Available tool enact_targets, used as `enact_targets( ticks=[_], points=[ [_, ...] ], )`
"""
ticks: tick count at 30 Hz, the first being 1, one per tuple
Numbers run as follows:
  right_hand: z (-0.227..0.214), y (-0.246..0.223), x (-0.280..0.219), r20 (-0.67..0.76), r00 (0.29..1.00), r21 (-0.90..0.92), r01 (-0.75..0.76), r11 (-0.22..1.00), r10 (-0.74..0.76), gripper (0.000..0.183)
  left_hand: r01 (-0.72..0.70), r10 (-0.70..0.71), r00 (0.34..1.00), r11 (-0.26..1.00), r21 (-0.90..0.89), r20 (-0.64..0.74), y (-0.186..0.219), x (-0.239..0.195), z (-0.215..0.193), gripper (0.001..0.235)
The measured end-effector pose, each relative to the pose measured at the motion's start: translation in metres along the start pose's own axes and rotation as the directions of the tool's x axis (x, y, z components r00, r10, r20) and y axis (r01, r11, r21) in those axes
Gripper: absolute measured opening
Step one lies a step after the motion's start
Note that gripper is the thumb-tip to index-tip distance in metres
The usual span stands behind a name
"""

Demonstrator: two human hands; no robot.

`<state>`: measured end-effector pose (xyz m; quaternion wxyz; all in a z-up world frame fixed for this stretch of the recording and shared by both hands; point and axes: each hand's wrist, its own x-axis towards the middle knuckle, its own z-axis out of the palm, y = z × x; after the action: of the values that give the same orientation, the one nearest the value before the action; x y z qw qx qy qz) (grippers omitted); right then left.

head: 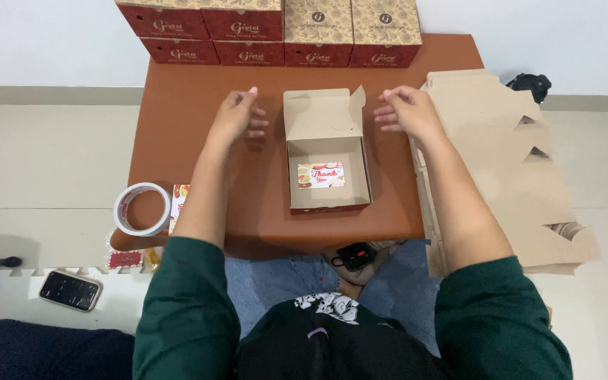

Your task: The person assembles flat cardboard box blanks into finished boxes by folding along pre-scored lines and tucking flaps. They place a small thank-you card inside each box, close the lid, and stack the completed boxes on the table.

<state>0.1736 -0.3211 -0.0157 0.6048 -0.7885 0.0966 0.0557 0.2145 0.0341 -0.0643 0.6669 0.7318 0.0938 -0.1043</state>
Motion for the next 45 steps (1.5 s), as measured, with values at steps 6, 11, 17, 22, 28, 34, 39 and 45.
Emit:
enact_targets(
  ticks=[6, 11, 17, 22, 28, 34, 39, 45],
  points=[
    [0.026, 0.003, 0.023, 0.083, 0.969, 0.143, -0.243, 0.959, 0.233, 0.059, 0.227, -0.235, 0.958, 0.972, 0.061, 0.164, 0.038, -0.027, 0.024, 0.093],
    [0.022, 0.014, 0.065, 0.137, 0.959, 0.139, -0.266, 0.954, 0.247, 0.069, 0.231, -0.24, 0.954, 0.97, 0.075, 0.178, 0.035, -0.003, 0.029, 0.092],
    [0.018, -0.02, 0.048, 0.145, 0.969, 0.108, -0.214, 0.971, 0.197, 0.044, 0.152, -0.161, 0.97, 0.987, 0.059, 0.183, 0.045, -0.001, 0.029, 0.076],
    [0.015, -0.053, 0.014, 0.136, 0.985, 0.135, -0.124, 0.983, 0.106, 0.031, 0.03, -0.035, 0.987, 0.999, 0.031, 0.16, 0.078, -0.037, 0.028, 0.06],
    [0.012, -0.061, -0.03, 0.081, 0.997, 0.13, 0.008, 0.992, -0.018, 0.022, -0.182, 0.175, 0.981, 0.981, 0.075, 0.084, 0.071, -0.074, 0.028, 0.037],
    [0.009, -0.03, -0.064, 0.035, 0.923, 0.13, 0.376, 0.917, -0.383, 0.046, -0.484, 0.478, 0.875, 0.858, 0.172, 0.077, 0.065, -0.144, 0.034, 0.05],
    [0.024, -0.032, -0.126, -0.072, 0.876, 0.061, 0.481, 0.874, -0.477, 0.055, -0.638, 0.638, 0.768, 0.75, 0.175, 0.065, 0.056, -0.193, 0.035, 0.043],
    [0.043, -0.008, -0.158, -0.134, 0.798, -0.051, 0.587, 0.808, -0.588, 0.053, -0.695, 0.734, 0.679, 0.641, 0.326, 0.006, 0.008, -0.204, 0.041, 0.045]
  ],
)
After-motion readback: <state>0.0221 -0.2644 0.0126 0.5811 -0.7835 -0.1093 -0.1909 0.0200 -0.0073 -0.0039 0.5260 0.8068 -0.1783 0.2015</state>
